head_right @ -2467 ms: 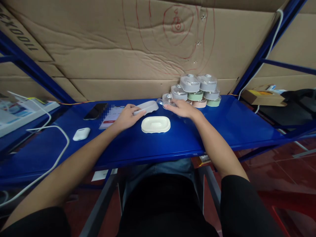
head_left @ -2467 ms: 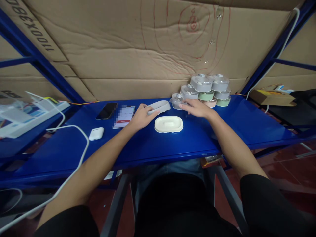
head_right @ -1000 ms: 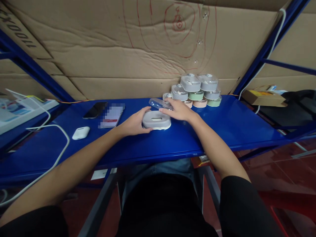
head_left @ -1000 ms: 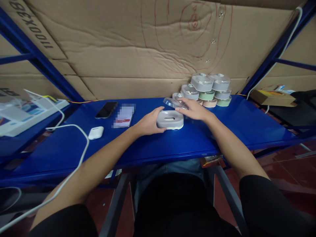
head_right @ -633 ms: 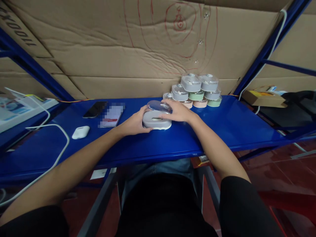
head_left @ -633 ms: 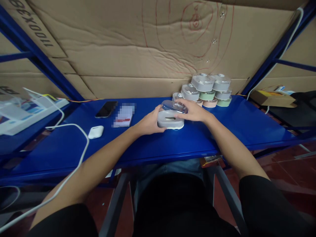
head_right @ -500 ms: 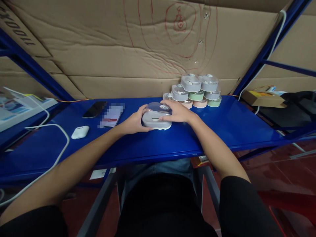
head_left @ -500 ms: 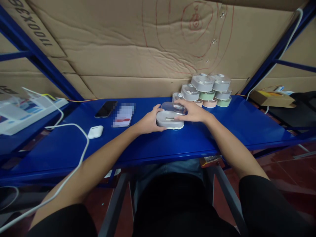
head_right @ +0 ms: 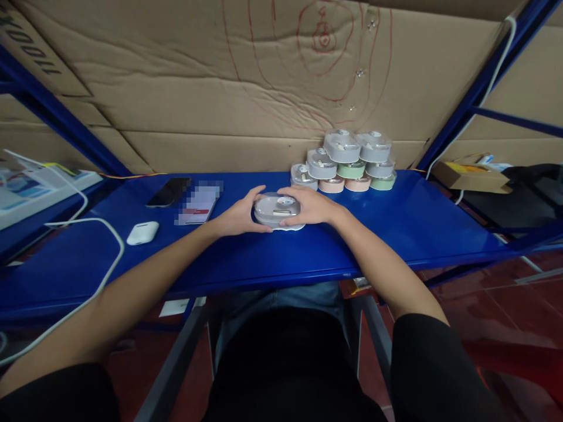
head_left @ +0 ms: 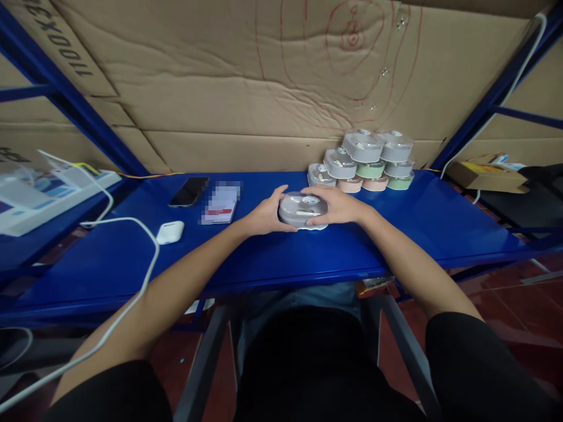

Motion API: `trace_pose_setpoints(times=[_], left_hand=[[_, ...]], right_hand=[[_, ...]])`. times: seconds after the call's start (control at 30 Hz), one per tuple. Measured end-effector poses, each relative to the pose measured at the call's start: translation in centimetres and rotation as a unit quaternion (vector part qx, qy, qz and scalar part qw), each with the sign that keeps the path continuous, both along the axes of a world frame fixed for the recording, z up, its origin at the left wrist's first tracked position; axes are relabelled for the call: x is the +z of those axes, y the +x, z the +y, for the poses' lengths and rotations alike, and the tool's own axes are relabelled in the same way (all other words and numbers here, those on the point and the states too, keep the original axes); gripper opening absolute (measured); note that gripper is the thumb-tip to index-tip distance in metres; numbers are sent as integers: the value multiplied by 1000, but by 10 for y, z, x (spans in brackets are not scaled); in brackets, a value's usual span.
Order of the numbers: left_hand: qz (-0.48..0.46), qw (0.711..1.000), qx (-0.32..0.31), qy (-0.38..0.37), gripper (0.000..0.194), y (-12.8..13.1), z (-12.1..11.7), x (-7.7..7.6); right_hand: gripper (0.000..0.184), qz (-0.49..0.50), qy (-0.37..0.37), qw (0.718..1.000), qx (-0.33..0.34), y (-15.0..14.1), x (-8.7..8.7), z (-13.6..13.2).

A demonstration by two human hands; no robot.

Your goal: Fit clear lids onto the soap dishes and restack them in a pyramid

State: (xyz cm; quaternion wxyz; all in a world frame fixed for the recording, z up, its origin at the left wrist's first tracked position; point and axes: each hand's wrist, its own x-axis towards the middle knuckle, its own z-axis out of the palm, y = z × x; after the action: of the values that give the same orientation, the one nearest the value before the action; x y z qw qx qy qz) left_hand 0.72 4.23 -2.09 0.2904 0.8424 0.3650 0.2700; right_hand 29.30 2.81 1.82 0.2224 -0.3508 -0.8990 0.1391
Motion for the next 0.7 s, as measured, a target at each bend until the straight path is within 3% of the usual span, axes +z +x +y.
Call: trace_pose_setpoints(times=[0.17, 0.7], left_hand=[[25, 1000, 15, -8, 141, 1, -2, 3], [42, 999, 10, 23, 118, 2, -2, 7]], right_hand=[[90, 4, 2, 1000, 3, -1, -1, -1], [91, -3, -13, 1000, 15, -1, -4, 0]])
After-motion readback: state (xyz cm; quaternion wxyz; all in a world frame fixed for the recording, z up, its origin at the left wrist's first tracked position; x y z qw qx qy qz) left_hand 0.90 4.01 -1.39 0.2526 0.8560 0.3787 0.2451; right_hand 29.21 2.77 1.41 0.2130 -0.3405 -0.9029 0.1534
